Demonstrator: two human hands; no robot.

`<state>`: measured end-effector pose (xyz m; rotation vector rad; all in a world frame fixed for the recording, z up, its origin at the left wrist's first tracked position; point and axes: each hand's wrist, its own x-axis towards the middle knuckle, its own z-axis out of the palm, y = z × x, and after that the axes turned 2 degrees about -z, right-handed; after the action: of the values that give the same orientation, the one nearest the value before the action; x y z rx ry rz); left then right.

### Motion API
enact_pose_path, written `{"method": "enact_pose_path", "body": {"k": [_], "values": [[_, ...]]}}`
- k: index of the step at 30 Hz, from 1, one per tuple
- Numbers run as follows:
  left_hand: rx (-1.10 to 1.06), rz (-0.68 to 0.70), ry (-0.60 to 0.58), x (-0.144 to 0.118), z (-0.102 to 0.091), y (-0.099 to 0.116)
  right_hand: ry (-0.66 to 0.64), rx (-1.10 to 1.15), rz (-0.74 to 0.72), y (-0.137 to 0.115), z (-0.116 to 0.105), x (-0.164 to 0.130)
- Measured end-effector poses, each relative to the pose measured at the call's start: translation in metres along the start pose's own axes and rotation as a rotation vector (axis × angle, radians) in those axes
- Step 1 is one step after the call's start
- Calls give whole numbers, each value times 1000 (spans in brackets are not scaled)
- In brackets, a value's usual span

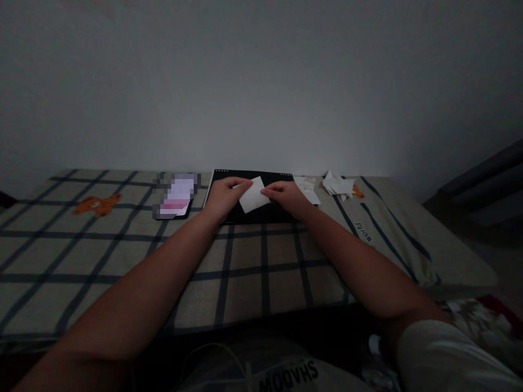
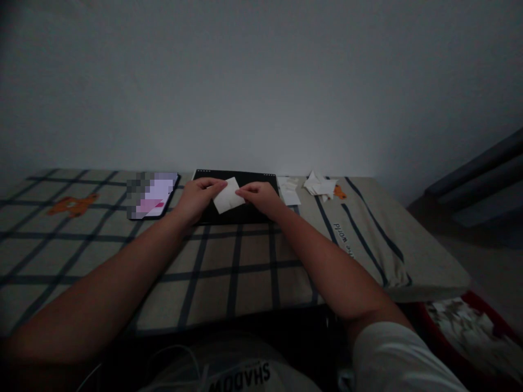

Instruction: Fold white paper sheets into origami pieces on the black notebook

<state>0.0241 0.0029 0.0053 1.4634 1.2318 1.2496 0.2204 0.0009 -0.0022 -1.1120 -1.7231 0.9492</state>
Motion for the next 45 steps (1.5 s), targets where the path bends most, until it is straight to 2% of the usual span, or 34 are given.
{"method": "enact_pose_path", "body": {"k": [4, 7, 10, 14, 17, 20, 23, 27, 31, 35, 39, 45], "values": [[-185, -119, -109, 1, 1, -2, 70, 23, -17, 1, -2, 1], [-194, -180, -205, 2, 0, -3, 145, 76, 24, 1, -2, 2], [-141, -166, -181, 2, -1, -4, 151, 171, 75, 2, -1, 4], [-68, -116, -123, 4, -2, -4, 86, 311, 114, 4, 1, 6], [-90, -123, -136, 4, -2, -5, 101, 290, 129, 4, 1, 6], [-170, -191, -211, 4, -1, -5, 157, 258, 129, 3, 0, 6], [-164, -247, -269, 3, 0, -2, 171, 272, 129, 3, -1, 6], [-133, -248, -241, 1, -2, 1, 114, 334, 121, 2, 1, 6], [-111, -256, -291, 1, -2, 0, 105, 302, 86, 3, 2, 5], [-141, -178, -230, 2, -1, -4, 88, 219, 96, 4, 0, 4], [-135, -119, -198, 2, -1, -6, 43, 253, 101, 6, 1, 4], [-168, -175, -258, 3, -1, -8, 85, 258, 88, 7, 1, 4]]}}
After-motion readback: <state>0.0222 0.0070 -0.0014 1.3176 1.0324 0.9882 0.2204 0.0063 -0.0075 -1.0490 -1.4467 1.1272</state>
